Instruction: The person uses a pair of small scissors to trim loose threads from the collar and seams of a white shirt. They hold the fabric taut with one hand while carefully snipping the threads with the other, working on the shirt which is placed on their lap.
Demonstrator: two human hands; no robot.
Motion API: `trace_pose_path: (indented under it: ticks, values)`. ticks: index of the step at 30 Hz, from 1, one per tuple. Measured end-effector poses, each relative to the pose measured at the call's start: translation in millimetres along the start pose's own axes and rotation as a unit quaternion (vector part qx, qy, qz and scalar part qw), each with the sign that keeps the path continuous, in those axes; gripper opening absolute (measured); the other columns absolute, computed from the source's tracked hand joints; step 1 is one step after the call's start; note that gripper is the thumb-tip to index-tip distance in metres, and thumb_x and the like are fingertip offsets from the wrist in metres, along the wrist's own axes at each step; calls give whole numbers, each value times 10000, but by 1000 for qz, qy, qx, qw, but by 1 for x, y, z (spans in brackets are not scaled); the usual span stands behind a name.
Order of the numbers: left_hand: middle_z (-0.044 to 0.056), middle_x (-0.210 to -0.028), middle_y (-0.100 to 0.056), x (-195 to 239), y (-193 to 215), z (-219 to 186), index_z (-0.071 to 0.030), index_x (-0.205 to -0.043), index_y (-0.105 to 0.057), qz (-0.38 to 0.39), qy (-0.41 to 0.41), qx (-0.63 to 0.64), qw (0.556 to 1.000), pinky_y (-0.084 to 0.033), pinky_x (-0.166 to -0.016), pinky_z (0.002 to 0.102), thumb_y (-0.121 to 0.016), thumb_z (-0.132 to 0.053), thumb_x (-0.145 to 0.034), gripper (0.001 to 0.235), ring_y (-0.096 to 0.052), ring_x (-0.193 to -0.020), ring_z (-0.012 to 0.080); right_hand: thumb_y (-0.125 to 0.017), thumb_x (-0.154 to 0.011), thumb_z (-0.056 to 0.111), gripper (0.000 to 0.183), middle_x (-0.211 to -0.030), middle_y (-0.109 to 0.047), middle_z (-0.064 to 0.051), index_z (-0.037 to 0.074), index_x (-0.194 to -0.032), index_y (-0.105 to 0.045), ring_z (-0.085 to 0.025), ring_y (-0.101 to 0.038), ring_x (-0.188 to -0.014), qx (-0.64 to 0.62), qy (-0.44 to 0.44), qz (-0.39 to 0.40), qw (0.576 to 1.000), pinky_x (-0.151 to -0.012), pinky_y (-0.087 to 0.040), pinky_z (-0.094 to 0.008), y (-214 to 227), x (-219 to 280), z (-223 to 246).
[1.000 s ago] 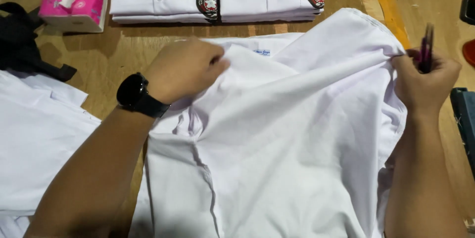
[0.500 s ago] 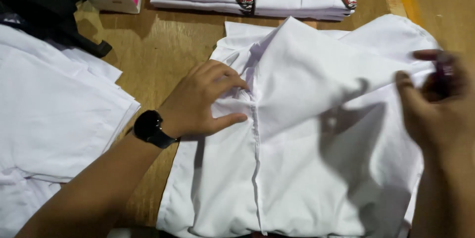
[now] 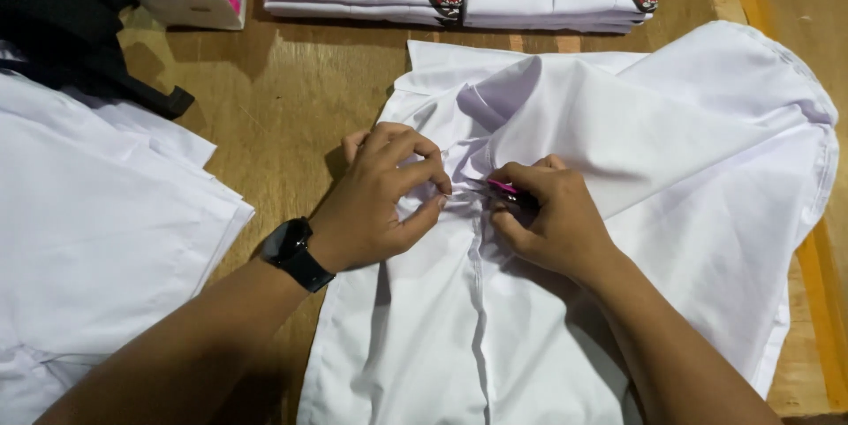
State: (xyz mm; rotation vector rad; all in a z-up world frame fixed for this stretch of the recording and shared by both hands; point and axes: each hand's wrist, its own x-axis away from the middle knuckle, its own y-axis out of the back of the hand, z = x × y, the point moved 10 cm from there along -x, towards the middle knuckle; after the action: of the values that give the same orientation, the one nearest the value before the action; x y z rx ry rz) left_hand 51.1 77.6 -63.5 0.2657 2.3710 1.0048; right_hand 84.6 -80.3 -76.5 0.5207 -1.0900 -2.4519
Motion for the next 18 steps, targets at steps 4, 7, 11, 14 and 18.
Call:
trace_pose_path:
  ticks: [4,7,11,14,18]
  values:
    - [-22,-1034,-647,-4,10,-5,-187,-864,-654,-43,-13,57,997,-235,-1010,472,-631,-227,-930,81,-541,-1240,251,-745,-678,199,155,-402,-512,-46,192,-832,-758,-225,-533,-508,-74,-30,-1,997,-588,-449,-293,8,-4,-5]
    - [-9,-1079,-728,-5,12,-10,-175,-851,-657,-63,-37,112,991,-214,-1041,481,-617,-192,-928,88,-563,-1321,282,-745,-685,154,98,-380,-474,-47,151,-783,-742,-194,-470,-439,-118,-34,-16,992,-542,-426,-272,12,-3,0]
    - [-56,-885,-691,0,15,-17,-199,-870,-694,-96,-96,85,987,-213,-982,478,-643,-204,-924,74,-627,-1103,243,-731,-690,102,78,-358,-429,-44,100,-768,-737,-147,-415,-400,-165,32,-71,983,-675,-460,-257,20,1,9]
    - [-82,-813,-645,-1,19,-24,-221,-893,-726,-84,-88,24,992,-202,-954,473,-719,-275,-893,55,-576,-1020,201,-716,-663,93,127,-455,-521,-17,70,-787,-733,-132,-413,-440,-166,47,-69,982,-669,-425,-244,24,2,18]
    - [-94,-757,-601,-1,12,-23,-216,-905,-748,-49,-51,33,997,-211,-933,456,-810,-321,-832,142,-520,-968,176,-687,-650,80,158,-603,-661,-32,21,-796,-700,-137,-444,-529,-148,69,-50,985,-763,-413,-271,20,4,28]
